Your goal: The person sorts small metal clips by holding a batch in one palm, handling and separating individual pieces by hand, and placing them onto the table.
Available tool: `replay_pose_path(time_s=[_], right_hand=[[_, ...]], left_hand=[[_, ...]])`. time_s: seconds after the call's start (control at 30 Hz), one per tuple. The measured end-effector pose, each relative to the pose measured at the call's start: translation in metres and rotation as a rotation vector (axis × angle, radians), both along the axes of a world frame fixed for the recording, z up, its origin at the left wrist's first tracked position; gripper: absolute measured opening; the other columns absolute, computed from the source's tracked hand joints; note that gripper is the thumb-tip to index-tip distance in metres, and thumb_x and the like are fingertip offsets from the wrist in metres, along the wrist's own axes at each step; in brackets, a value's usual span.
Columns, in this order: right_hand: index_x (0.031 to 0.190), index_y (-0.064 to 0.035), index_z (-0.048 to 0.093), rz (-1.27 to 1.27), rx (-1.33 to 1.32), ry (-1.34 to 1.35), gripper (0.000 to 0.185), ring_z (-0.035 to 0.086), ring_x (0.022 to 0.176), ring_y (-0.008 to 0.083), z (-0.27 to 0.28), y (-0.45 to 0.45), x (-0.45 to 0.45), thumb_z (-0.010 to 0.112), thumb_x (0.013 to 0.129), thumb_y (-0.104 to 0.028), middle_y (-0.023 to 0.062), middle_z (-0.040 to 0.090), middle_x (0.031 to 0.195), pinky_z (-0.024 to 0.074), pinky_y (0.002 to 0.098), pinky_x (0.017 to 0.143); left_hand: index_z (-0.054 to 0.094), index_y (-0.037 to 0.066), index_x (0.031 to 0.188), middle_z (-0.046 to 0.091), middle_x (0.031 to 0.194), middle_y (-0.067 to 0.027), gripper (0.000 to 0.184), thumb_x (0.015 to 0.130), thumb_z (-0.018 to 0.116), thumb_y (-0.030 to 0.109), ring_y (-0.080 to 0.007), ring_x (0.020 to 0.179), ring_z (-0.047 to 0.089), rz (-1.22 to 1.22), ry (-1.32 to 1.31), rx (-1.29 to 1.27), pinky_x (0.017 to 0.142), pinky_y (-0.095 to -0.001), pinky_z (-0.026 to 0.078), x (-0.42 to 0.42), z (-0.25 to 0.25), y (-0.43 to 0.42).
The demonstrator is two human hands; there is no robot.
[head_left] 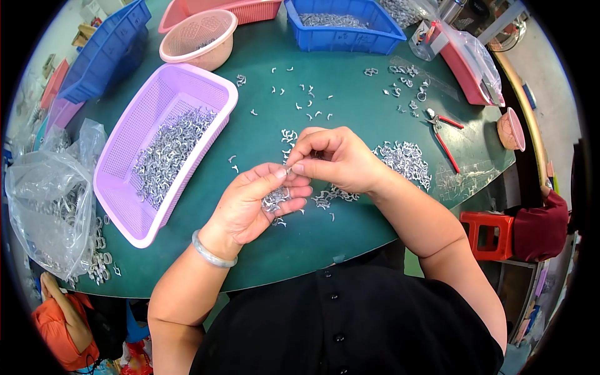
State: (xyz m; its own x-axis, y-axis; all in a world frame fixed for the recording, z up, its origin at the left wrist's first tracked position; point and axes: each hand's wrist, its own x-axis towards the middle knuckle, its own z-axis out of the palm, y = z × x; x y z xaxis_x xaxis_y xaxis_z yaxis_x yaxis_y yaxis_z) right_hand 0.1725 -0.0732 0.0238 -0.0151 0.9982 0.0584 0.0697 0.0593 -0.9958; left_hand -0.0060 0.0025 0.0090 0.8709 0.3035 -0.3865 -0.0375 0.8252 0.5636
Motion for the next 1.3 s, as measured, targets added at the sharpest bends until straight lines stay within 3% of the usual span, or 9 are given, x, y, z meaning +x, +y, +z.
replay_pose_path(time_s=[0.2, 0.4, 0.6, 0.77, 0.93, 1.03, 1.3], right_hand=[[0.085, -0.0013, 0.063, -0.02, -0.057, 0.159, 0.009, 0.054, 0.071, 0.0069, -0.004, 0.0, -0.002, 0.063, 0.077, -0.004, 0.0012, 0.057, 0.076, 0.0442, 0.0209, 0.065], [0.085, -0.002, 0.062, -0.01, -0.042, -0.069, 0.011, 0.052, 0.067, 0.0059, -0.004, -0.001, -0.001, 0.066, 0.076, -0.007, 0.0, 0.056, 0.073, 0.0432, 0.0202, 0.06], [0.083, -0.0024, 0.062, -0.023, 0.025, -0.081, 0.011, 0.052, 0.067, 0.0065, -0.008, 0.001, 0.0, 0.068, 0.075, -0.008, -0.0004, 0.056, 0.075, 0.043, 0.0198, 0.061], [0.083, -0.0012, 0.059, -0.041, -0.147, 0.316, 0.009, 0.051, 0.064, 0.0072, -0.002, 0.0, 0.002, 0.063, 0.077, -0.005, 0.0007, 0.055, 0.076, 0.0421, 0.0202, 0.058], [0.084, -0.0004, 0.057, -0.031, -0.213, 0.599, 0.006, 0.05, 0.062, 0.0079, -0.002, 0.0, 0.004, 0.06, 0.08, -0.003, 0.0026, 0.056, 0.077, 0.0421, 0.0203, 0.056], [0.086, 0.0002, 0.056, -0.026, -0.202, 0.488, 0.008, 0.051, 0.062, 0.0081, -0.004, 0.001, 0.004, 0.06, 0.08, -0.003, 0.0035, 0.057, 0.079, 0.0425, 0.0203, 0.055], [0.091, 0.0022, 0.055, 0.058, -0.073, 0.311, 0.009, 0.061, 0.083, 0.0124, -0.001, -0.002, -0.002, 0.056, 0.082, 0.002, 0.0056, 0.059, 0.086, 0.0492, 0.0232, 0.072]], left_hand=[[0.057, 0.004, 0.094, 0.061, 0.094, -0.009, 0.014, 0.087, 0.056, 0.016, -0.0202, 0.089, 0.061, 0.04, 0.023, 0.052, 0.078, -0.033, 0.051, 0.001, 0.002, -0.002], [0.056, 0.004, 0.095, 0.061, 0.094, -0.0083, 0.014, 0.087, 0.056, 0.015, -0.0198, 0.089, 0.06, 0.06, 0.042, 0.113, 0.078, -0.0323, 0.051, 0.001, 0.0, -0.003], [0.056, 0.003, 0.097, 0.061, 0.096, -0.0097, 0.017, 0.088, 0.055, 0.017, -0.0211, 0.092, 0.06, 0.072, 0.054, 0.152, 0.079, -0.0329, 0.051, 0.001, 0.001, -0.004], [0.054, -0.002, 0.107, 0.059, 0.103, -0.0142, 0.028, 0.092, 0.047, 0.02, -0.0241, 0.098, 0.058, 0.089, 0.021, 0.064, 0.085, -0.0369, 0.048, 0.002, 0.001, -0.001], [0.046, -0.009, 0.117, 0.056, 0.111, -0.0196, 0.04, 0.092, 0.039, 0.022, -0.0262, 0.099, 0.058, 0.071, -0.033, 0.025, 0.085, -0.0349, 0.049, 0.006, 0.001, 0.0], [0.047, -0.009, 0.116, 0.057, 0.11, -0.0197, 0.04, 0.092, 0.04, 0.022, -0.0266, 0.099, 0.058, 0.055, -0.033, 0.033, 0.086, -0.0354, 0.049, 0.005, -0.001, 0.0], [0.054, -0.004, 0.107, 0.059, 0.103, -0.0166, 0.03, 0.089, 0.05, 0.019, -0.0274, 0.097, 0.058, 0.07, -0.013, 0.017, 0.088, -0.0395, 0.046, 0.001, 0.001, 0.001]])
